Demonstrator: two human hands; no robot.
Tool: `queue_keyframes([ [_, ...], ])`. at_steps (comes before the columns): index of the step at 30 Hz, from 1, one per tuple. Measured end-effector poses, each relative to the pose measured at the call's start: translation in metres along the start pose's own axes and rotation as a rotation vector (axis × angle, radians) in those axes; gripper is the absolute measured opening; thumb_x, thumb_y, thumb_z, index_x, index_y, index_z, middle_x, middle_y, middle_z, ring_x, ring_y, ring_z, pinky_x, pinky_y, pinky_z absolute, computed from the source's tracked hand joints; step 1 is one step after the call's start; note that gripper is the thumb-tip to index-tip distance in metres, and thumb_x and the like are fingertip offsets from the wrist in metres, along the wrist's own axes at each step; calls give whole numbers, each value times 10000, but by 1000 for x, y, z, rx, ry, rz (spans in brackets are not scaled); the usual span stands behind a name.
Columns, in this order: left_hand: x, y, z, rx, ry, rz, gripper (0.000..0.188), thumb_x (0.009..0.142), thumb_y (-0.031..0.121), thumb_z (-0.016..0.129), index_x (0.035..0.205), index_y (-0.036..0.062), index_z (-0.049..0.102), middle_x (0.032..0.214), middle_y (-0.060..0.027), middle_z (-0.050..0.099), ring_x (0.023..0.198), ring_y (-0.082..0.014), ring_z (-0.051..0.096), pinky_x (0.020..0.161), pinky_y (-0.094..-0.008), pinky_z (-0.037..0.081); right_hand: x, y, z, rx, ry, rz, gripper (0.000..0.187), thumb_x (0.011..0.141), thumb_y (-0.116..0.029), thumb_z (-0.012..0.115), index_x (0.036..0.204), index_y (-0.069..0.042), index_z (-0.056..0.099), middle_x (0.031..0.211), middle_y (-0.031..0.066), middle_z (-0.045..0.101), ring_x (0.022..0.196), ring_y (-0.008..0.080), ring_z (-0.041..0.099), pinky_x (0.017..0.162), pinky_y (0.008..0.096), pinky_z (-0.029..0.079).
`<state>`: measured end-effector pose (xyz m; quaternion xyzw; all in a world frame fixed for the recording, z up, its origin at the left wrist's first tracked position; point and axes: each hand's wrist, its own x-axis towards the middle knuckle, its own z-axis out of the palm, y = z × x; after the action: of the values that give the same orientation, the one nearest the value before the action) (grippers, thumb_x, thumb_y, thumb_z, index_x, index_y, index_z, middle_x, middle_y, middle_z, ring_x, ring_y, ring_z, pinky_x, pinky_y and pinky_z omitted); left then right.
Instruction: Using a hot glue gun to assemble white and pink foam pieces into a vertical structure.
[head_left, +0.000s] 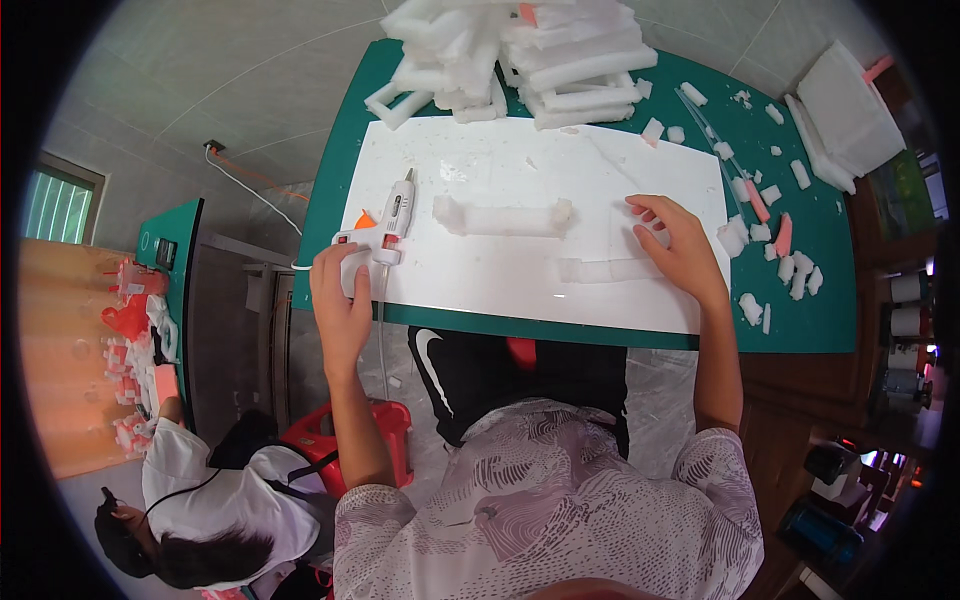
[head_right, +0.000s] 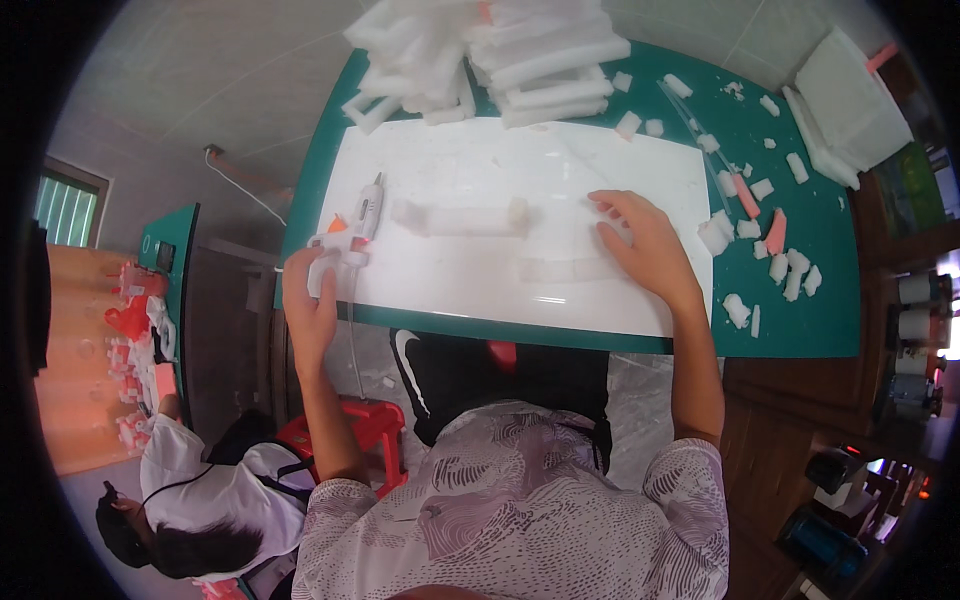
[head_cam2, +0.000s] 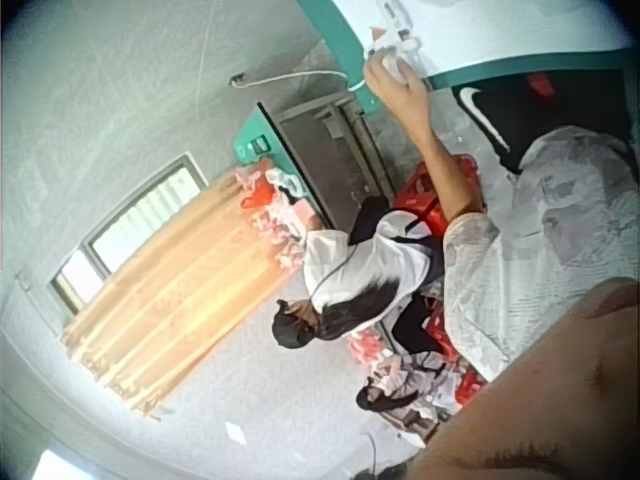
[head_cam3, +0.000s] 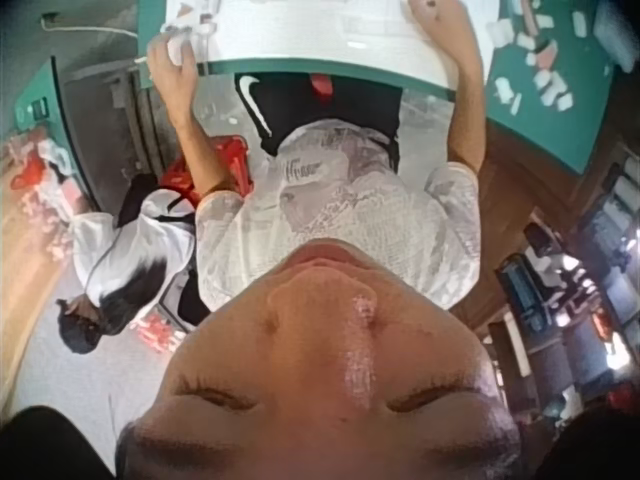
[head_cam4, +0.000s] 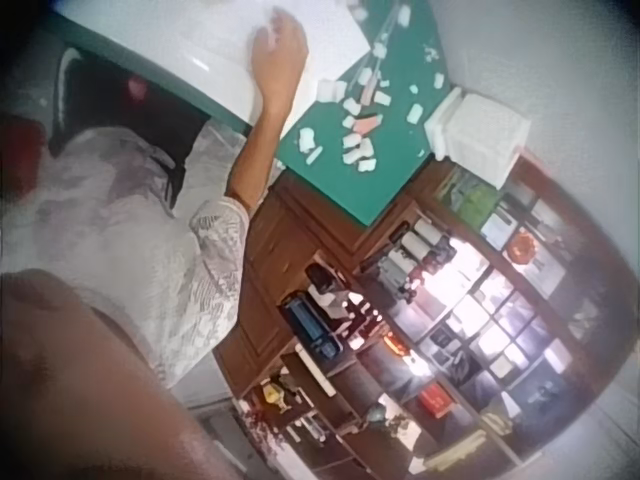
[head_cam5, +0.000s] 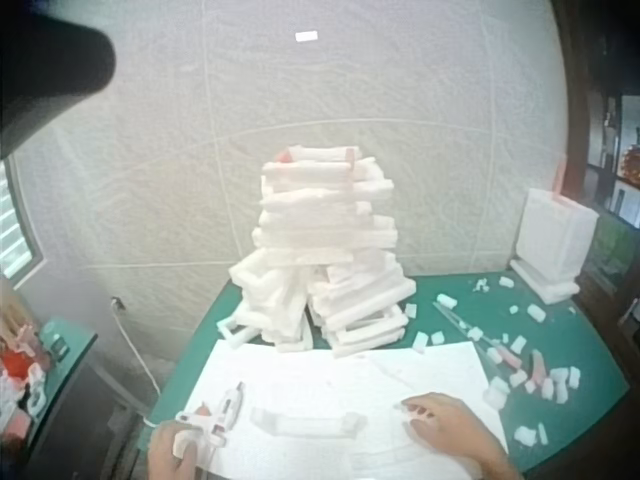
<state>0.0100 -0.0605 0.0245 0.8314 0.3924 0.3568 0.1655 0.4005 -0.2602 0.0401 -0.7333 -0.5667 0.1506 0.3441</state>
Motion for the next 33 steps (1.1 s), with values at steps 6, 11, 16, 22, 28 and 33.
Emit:
queue_keyframes([
  [6,17,-24,2,142,-166,104,471,804,-80,545,1263,27,564,1293,-169,568,1241,-370,509,1089,-449,361,13,-2,5,-59,-54,-86,403,871,-54,647,1273,-60,620,1116,114,672,978,231,625,857,320,505],
  [11,33,-37,0,226,-356,94,531,766,-92,535,1279,40,564,1306,-160,563,1240,-373,506,1100,-471,341,25,-5,15,-10,-72,-75,417,873,-79,662,1288,-68,619,1132,116,675,991,223,627,857,318,505],
  [16,44,-45,7,179,-378,178,538,748,-95,555,1264,52,587,1292,-161,564,1182,-362,537,1000,-454,435,28,-5,27,58,-76,-87,405,883,-96,662,1285,-69,627,1127,109,686,983,218,635,854,310,507],
  [22,49,-48,3,253,-415,202,571,694,-114,593,1243,44,604,1189,-168,529,1067,-359,556,924,-432,478,22,6,15,116,-30,-62,320,877,-77,646,1194,-41,660,1088,99,694,948,210,641,847,304,507],
  [28,45,-53,-1,183,-342,127,524,707,-90,627,1216,34,622,1164,-173,477,1015,-340,545,850,-389,489,15,16,11,158,-5,-32,310,863,-61,645,1172,-40,666,1071,94,695,931,202,637,834,301,504],
  [33,34,-47,-22,-26,-122,66,347,797,24,657,1143,-1,653,1199,-130,458,969,-233,583,745,-329,505,18,1,14,120,-31,-65,386,866,-148,722,1235,-63,650,1158,106,665,1000,229,625,872,329,506],
])
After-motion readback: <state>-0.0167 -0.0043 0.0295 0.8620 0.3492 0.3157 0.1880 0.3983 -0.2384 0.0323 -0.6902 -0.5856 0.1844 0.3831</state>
